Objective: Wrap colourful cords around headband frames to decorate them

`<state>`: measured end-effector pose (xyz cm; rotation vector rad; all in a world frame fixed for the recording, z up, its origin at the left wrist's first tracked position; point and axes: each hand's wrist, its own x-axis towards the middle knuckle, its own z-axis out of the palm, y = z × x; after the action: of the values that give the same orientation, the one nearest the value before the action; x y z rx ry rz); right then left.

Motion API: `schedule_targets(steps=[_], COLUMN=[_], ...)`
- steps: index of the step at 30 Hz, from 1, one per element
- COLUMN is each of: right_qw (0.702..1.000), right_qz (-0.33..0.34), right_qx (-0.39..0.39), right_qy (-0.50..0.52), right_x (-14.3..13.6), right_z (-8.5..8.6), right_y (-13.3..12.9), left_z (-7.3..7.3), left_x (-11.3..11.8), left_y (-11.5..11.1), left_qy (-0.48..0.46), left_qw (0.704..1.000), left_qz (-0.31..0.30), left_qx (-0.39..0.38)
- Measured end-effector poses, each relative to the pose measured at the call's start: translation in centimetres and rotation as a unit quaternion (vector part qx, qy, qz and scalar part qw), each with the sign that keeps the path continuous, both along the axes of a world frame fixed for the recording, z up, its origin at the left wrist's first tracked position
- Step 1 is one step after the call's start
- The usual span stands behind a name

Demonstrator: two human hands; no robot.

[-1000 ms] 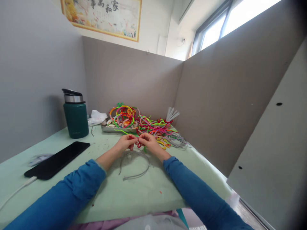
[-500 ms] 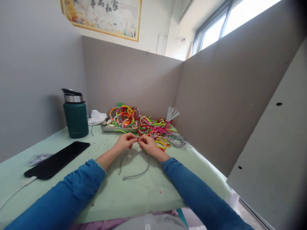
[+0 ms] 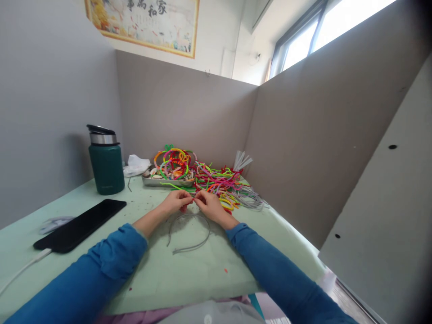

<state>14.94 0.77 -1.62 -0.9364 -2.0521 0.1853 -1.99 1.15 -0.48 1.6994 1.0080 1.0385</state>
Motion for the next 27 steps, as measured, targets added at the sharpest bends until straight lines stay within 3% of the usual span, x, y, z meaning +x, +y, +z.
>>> schedule_targets(steps=[10, 22, 27], right_qw=[1.000, 0.997, 0.998], right_qz=[-0.011, 0.006, -0.014], right_qx=[0.009, -0.073, -0.046], right_qy=[-0.018, 0.029, 0.049], right_x=[-0.18, -0.63, -0.78], right_z=[-0.01, 0.03, -0.11], right_y=[-0.21, -0.30, -0.23], left_z=[0.24, 0.18, 0.12], left_x=[-0.20, 0.20, 0.18], left_y=[-0.45, 0.00, 0.33], left_qy=[-0.056, 0.014, 0.020], left_qw=[0.996, 0.998, 0.993], left_qz=[-0.028, 0.033, 0.092], left_qx=[-0.058, 0.051, 0.078])
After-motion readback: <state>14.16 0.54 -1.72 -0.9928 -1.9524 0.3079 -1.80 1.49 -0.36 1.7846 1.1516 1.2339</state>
